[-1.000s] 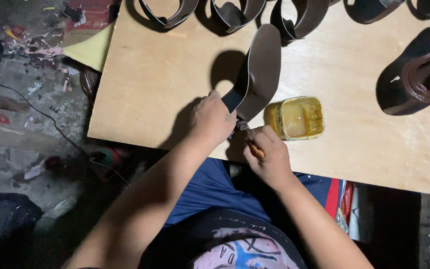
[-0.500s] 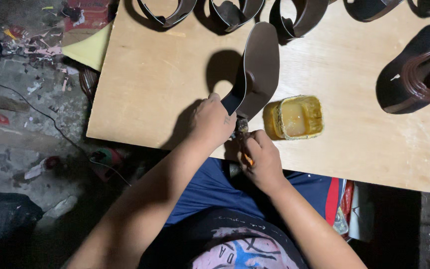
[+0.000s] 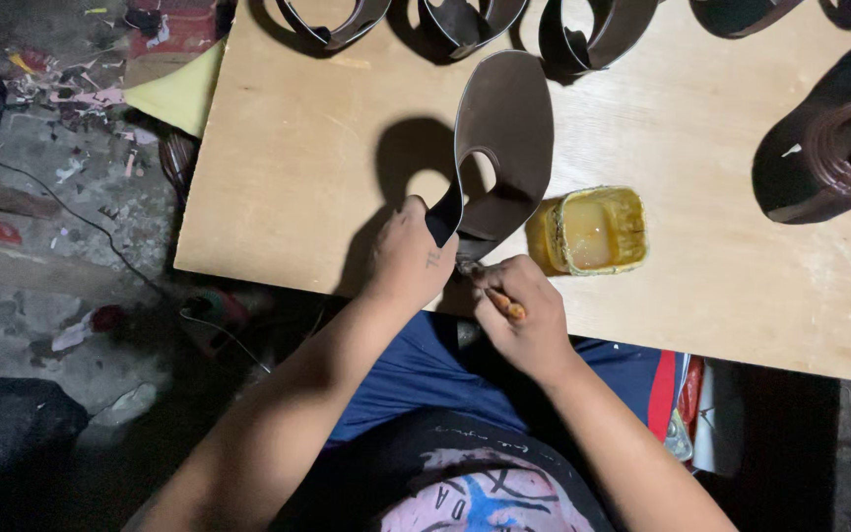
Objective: The person picks up a brown shoe upper component from the work board, holds it open, and uses a brush to spread yellow adhesive from a container onto the inner edge of the component. They then set the coated piece aside with the finished stack and take the next piece, repeating this across the episode.
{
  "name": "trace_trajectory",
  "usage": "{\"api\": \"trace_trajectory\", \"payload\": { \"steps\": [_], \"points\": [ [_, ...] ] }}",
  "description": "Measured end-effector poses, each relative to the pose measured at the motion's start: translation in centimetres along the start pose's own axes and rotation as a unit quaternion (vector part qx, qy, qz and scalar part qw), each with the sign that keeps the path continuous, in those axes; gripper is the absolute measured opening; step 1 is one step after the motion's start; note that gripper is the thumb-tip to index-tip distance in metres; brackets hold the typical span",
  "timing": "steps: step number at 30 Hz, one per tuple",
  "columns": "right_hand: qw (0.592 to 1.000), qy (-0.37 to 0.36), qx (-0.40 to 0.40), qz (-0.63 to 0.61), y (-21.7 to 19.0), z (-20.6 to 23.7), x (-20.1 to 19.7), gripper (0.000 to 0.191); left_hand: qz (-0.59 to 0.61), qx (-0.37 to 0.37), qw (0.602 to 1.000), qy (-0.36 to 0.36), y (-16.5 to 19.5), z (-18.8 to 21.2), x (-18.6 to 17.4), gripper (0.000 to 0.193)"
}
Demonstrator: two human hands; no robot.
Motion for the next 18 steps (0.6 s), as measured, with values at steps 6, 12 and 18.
{"api": "trace_trajectory", "payload": {
  "steps": [6, 12, 18],
  "points": [
    [0.998, -0.01, -0.012, 0.063, -0.5, 1.3, -0.7, 0.023, -0.005, 0.023, 1.0, 0.005, 0.4, 0.6, 0.0, 0.036],
    [0.995, 0.016, -0.059, 0.08, -1.1, 0.7, -1.3, 0.026, -0.009, 0.01, 1.0, -0.017, 0.1, 0.8, 0.6, 0.038],
    [0.998, 0.001, -0.047, 0.042, -1.3, 0.6, -1.2, 0.025, -0.031, 0.024, 0.999, -0.022, 0.4, 1.0, 0.9, 0.041]
  ]
}}
Point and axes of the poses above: each hand's wrist, its own z-axis away from the middle knuckle, its own x-axis out of the palm, y = z × x, the point moved 9 cm from there along -z, towards the middle knuckle, and after that the axes turned 9 degrees about y, right-handed, at the moved point
